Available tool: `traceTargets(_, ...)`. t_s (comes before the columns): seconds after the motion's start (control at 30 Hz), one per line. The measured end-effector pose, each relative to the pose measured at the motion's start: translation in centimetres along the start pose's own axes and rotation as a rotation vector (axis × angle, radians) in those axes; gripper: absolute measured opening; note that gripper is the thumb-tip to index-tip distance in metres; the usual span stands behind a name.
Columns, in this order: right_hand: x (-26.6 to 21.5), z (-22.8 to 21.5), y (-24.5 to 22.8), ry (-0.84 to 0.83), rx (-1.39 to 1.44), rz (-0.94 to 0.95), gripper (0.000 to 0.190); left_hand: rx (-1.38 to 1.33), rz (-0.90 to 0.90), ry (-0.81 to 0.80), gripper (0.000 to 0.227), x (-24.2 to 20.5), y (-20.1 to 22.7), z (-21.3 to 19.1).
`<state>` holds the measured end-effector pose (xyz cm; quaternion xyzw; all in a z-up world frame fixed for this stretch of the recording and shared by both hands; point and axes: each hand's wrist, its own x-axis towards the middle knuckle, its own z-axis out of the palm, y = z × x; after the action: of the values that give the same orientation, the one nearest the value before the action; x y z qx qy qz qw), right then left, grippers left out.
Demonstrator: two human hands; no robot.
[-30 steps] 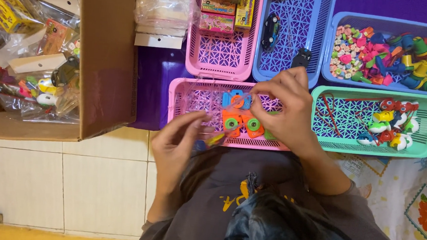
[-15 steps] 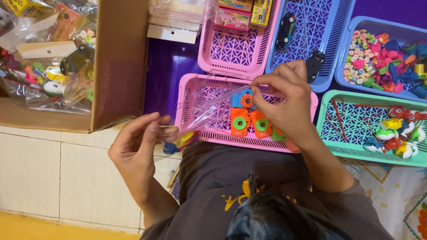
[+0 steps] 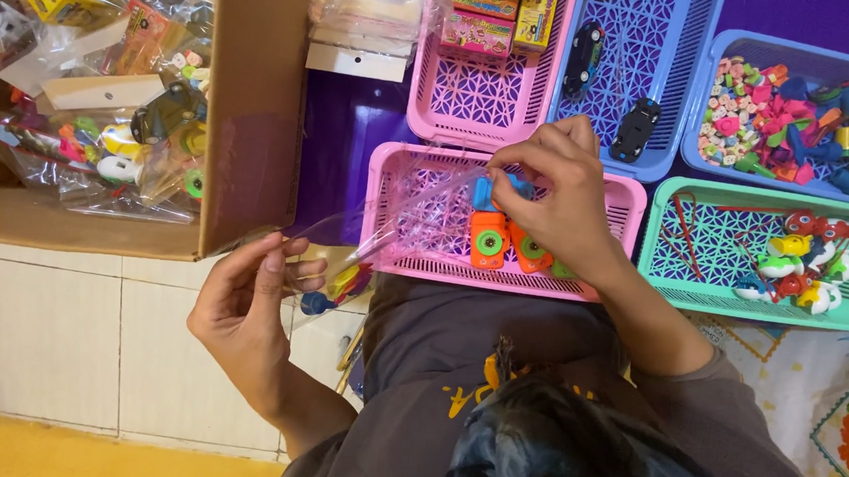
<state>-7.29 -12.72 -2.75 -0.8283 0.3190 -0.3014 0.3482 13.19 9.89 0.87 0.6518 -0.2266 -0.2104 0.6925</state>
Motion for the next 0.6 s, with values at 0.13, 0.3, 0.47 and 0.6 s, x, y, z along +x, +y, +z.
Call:
traceTargets(0.13,0.3,0.2,-0.3,0.008,-0.032,-0.006,0.012,0.003,0.003,0.008,0.016,0.1,0.1,-0.1)
traceTargets(0.3,0.5,0.6,-0.4,0.020,-0.128,-0.038,0.012,0.023,0.016,0.045,0.016,0.2,0.2,-0.8)
traceTargets(0.47,0.2,1.3,0.6,-0.004,-0.204,-0.047,0.011,0.030,0.020,0.057,0.016,0.1,0.3,-1.1)
traceTargets(0.6,0.1,1.9,0.8,-0.035,-0.252,-0.054,0.012,-0.004,0.001,0.024,0.017,0.1,-0.1,-0.4)
